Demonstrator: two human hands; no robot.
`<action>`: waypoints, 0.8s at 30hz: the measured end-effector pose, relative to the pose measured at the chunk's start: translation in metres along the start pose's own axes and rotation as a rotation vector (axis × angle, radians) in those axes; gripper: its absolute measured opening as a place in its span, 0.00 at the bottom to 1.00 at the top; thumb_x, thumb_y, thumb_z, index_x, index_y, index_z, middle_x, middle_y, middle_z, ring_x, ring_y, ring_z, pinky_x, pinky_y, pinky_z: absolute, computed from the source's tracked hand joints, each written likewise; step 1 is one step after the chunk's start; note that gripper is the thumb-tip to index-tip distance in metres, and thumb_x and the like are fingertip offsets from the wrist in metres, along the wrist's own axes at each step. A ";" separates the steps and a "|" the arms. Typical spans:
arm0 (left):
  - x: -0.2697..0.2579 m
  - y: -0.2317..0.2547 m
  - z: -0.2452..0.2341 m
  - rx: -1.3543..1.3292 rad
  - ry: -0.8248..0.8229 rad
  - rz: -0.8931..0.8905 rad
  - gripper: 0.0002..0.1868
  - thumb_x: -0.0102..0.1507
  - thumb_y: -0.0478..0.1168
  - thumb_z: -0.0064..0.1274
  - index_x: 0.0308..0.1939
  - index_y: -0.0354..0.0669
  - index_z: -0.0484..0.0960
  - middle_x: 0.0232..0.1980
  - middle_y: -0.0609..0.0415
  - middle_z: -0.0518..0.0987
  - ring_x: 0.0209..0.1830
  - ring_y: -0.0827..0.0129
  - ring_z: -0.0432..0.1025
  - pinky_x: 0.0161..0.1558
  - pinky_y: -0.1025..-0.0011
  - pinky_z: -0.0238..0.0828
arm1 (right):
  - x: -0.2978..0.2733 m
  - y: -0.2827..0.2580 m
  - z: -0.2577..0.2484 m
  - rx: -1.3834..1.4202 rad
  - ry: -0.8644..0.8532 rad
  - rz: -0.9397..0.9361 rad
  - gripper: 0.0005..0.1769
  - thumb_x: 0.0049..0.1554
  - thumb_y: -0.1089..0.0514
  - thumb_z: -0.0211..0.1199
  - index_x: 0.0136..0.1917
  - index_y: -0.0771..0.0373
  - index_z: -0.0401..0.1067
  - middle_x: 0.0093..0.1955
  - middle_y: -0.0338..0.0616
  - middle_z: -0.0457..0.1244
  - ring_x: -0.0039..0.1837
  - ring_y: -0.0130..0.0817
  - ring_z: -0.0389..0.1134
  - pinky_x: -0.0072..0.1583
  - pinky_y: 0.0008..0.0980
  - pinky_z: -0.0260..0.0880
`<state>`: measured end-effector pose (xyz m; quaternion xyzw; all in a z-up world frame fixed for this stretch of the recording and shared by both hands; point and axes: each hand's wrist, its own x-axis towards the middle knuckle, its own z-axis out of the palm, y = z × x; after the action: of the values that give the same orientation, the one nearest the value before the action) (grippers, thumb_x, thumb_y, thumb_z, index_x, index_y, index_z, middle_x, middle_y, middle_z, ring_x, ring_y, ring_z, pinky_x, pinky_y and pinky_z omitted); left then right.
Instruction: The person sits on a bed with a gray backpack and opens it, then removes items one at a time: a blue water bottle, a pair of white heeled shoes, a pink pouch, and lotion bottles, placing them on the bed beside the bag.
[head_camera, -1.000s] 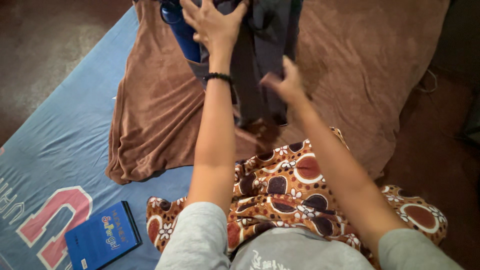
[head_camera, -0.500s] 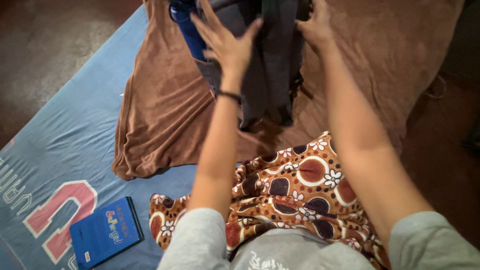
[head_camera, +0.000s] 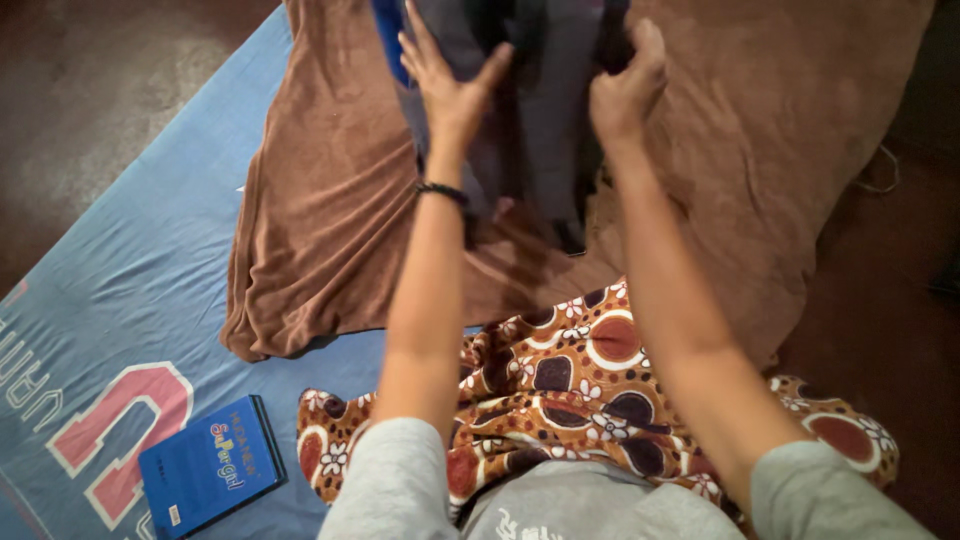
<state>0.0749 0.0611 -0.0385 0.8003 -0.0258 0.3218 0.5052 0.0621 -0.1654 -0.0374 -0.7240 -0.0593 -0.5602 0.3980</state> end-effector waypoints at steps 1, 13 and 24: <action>0.016 -0.020 0.000 -0.024 -0.053 -0.010 0.66 0.56 0.58 0.77 0.82 0.51 0.41 0.82 0.26 0.41 0.83 0.35 0.36 0.79 0.49 0.42 | -0.002 -0.019 -0.004 0.005 0.005 0.040 0.15 0.49 0.72 0.59 0.51 0.68 0.71 0.50 0.54 0.68 0.55 0.54 0.70 0.56 0.44 0.71; 0.128 -0.085 0.007 -0.079 -0.411 0.104 0.25 0.60 0.25 0.42 0.60 0.34 0.82 0.47 0.44 0.86 0.43 0.63 0.78 0.48 0.65 0.77 | -0.021 -0.178 -0.009 -0.118 -0.317 -0.111 0.16 0.57 0.54 0.72 0.44 0.63 0.66 0.45 0.52 0.61 0.48 0.57 0.65 0.49 0.51 0.64; -0.009 0.133 -0.053 0.464 0.090 0.127 0.33 0.57 0.65 0.67 0.60 0.54 0.82 0.74 0.39 0.63 0.78 0.32 0.47 0.66 0.23 0.39 | -0.064 -0.165 -0.044 0.365 -0.463 -0.045 0.19 0.61 0.70 0.61 0.66 0.68 0.69 0.60 0.57 0.64 0.61 0.57 0.68 0.61 0.43 0.71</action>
<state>-0.0072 0.0375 0.0768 0.8766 0.0209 0.3855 0.2874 -0.0829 -0.0588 -0.0058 -0.7476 -0.2639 -0.3690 0.4850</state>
